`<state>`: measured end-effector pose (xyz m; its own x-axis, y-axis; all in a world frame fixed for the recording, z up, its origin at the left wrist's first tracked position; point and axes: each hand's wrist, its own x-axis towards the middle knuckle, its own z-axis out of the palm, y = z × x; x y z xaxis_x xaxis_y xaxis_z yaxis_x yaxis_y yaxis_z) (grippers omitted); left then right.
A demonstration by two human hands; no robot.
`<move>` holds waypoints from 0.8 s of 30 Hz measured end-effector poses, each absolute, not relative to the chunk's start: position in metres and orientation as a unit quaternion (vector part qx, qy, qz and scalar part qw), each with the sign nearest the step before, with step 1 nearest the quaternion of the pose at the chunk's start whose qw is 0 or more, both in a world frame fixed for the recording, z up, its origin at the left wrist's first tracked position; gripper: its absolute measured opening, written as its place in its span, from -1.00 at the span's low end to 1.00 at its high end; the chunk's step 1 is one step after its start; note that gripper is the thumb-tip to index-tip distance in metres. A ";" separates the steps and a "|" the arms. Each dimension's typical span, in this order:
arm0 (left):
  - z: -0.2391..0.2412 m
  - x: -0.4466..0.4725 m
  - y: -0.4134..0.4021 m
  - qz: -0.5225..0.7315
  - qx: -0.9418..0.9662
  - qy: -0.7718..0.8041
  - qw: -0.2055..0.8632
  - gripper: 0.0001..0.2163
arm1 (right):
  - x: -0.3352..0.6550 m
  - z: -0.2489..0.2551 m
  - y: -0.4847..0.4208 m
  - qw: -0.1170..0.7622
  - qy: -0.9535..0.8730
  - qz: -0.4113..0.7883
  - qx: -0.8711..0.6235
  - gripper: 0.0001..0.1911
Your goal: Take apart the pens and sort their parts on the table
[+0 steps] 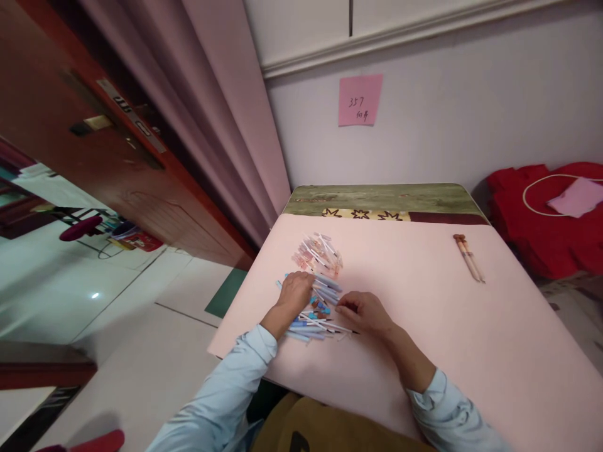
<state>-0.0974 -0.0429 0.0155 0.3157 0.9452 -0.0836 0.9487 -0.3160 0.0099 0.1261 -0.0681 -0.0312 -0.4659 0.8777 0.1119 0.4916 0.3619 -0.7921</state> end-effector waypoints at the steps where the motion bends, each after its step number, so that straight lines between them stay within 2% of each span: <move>1: 0.015 -0.098 -0.042 -0.030 0.812 0.582 0.024 -0.82 | 0.126 -0.032 -0.068 0.271 -0.780 0.352 -0.440 -0.78; 6: 0.020 -0.103 -0.043 -0.030 0.846 0.533 -0.001 -0.81 | 0.127 -0.031 -0.068 0.283 -0.779 0.354 -0.433 -0.79; 10: 0.028 -0.112 -0.047 -0.025 0.879 0.471 -0.077 -0.82 | 0.127 -0.032 -0.069 0.311 -0.754 0.390 -0.428 -0.78; 18: 0.061 -0.118 -0.069 0.084 0.859 0.449 -0.229 -0.82 | 0.123 -0.037 -0.067 0.429 -0.647 0.471 -0.419 -0.71; 21: 0.063 -0.108 -0.083 0.129 0.868 0.424 -0.222 -0.84 | 0.122 -0.031 -0.069 0.453 -0.625 0.485 -0.412 -0.72; 24: 0.055 -0.093 -0.093 0.154 0.890 0.388 -0.180 -0.89 | 0.119 -0.029 -0.073 0.422 -0.626 0.530 -0.387 -0.71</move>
